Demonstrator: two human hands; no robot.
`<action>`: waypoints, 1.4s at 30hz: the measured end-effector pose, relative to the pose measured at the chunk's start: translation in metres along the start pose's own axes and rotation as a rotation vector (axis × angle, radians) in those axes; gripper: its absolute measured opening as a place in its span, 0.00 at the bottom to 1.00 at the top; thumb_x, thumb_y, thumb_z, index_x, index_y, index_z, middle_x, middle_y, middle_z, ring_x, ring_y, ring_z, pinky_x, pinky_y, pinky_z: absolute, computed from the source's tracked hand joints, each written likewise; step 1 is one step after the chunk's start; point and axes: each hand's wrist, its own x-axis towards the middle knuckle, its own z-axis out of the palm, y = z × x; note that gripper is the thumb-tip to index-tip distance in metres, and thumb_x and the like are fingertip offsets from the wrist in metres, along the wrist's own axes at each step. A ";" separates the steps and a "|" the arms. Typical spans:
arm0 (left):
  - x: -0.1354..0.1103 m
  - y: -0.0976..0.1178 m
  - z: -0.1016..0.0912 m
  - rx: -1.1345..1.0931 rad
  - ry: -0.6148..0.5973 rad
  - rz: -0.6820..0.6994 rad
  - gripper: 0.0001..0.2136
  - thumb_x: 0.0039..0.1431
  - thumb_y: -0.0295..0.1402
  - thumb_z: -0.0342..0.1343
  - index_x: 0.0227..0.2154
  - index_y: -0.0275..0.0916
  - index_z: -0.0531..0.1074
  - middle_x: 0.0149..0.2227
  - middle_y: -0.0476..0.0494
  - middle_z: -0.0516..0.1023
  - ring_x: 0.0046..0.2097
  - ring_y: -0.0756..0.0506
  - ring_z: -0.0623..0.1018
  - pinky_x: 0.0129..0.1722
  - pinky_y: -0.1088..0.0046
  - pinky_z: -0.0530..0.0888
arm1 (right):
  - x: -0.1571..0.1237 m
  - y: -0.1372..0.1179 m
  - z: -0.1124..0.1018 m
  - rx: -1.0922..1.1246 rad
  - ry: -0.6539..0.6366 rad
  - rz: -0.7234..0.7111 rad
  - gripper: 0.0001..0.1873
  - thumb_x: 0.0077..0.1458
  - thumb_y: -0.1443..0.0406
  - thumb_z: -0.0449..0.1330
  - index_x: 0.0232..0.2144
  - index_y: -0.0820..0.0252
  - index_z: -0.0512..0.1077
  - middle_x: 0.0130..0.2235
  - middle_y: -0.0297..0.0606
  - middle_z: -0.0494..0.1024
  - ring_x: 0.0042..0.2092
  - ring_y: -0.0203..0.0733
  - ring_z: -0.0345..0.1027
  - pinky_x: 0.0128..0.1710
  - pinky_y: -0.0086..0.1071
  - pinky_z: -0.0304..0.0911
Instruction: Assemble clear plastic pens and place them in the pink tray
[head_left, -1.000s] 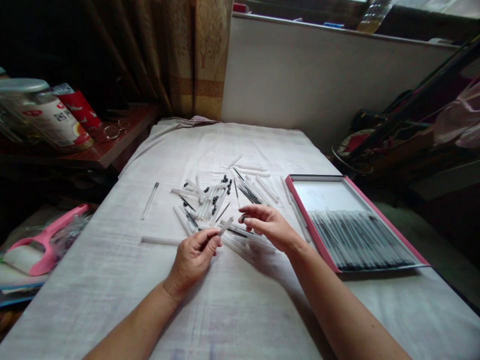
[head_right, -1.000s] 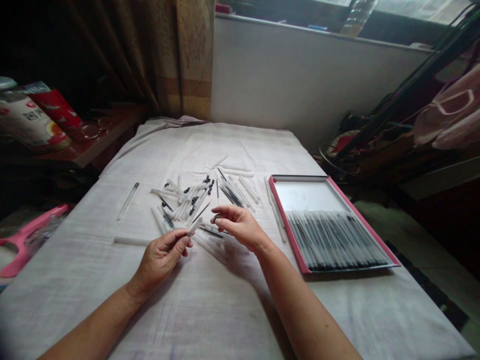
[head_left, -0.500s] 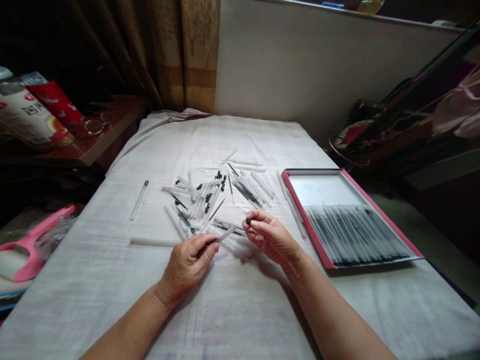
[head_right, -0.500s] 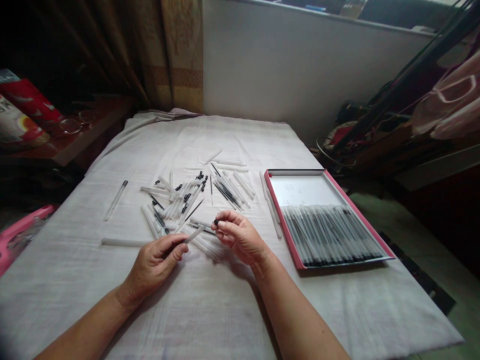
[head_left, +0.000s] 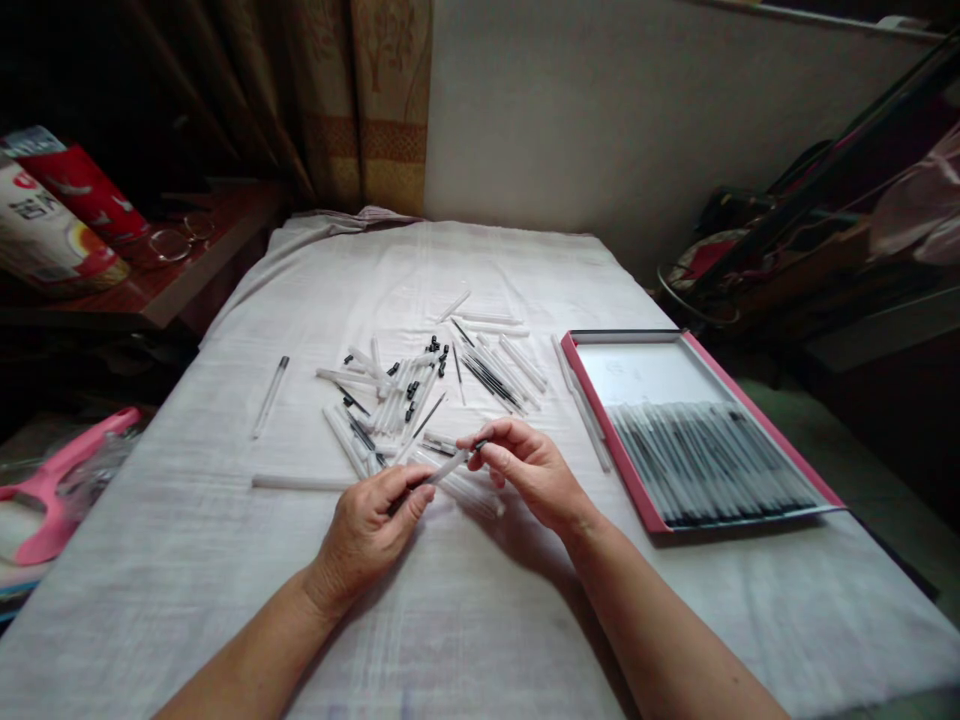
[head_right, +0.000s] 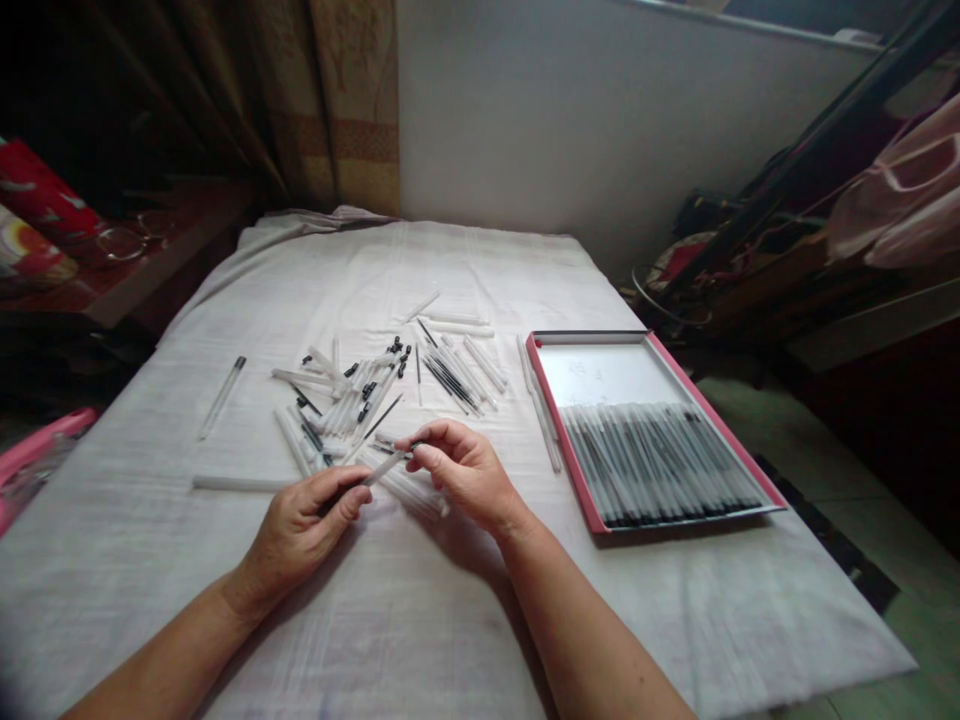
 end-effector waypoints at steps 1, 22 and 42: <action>0.000 0.000 0.000 -0.001 0.000 0.000 0.08 0.61 0.32 0.56 0.40 0.39 0.78 0.35 0.46 0.83 0.35 0.49 0.82 0.38 0.79 0.76 | 0.000 0.000 0.002 -0.021 -0.002 -0.018 0.13 0.48 0.58 0.68 0.32 0.59 0.73 0.35 0.38 0.81 0.31 0.35 0.71 0.23 0.24 0.60; 0.003 -0.004 0.000 0.037 0.009 0.104 0.08 0.61 0.28 0.57 0.42 0.39 0.78 0.35 0.45 0.82 0.37 0.50 0.80 0.38 0.79 0.75 | -0.005 -0.004 -0.009 -0.875 -0.074 -0.366 0.09 0.58 0.64 0.57 0.28 0.60 0.74 0.25 0.33 0.76 0.27 0.33 0.65 0.28 0.26 0.58; 0.001 -0.004 0.000 0.039 0.002 0.044 0.08 0.61 0.31 0.56 0.41 0.40 0.79 0.35 0.44 0.82 0.37 0.48 0.81 0.39 0.75 0.76 | -0.007 -0.005 -0.012 -0.892 -0.102 -0.317 0.07 0.59 0.63 0.56 0.33 0.59 0.73 0.28 0.34 0.75 0.28 0.34 0.65 0.28 0.28 0.58</action>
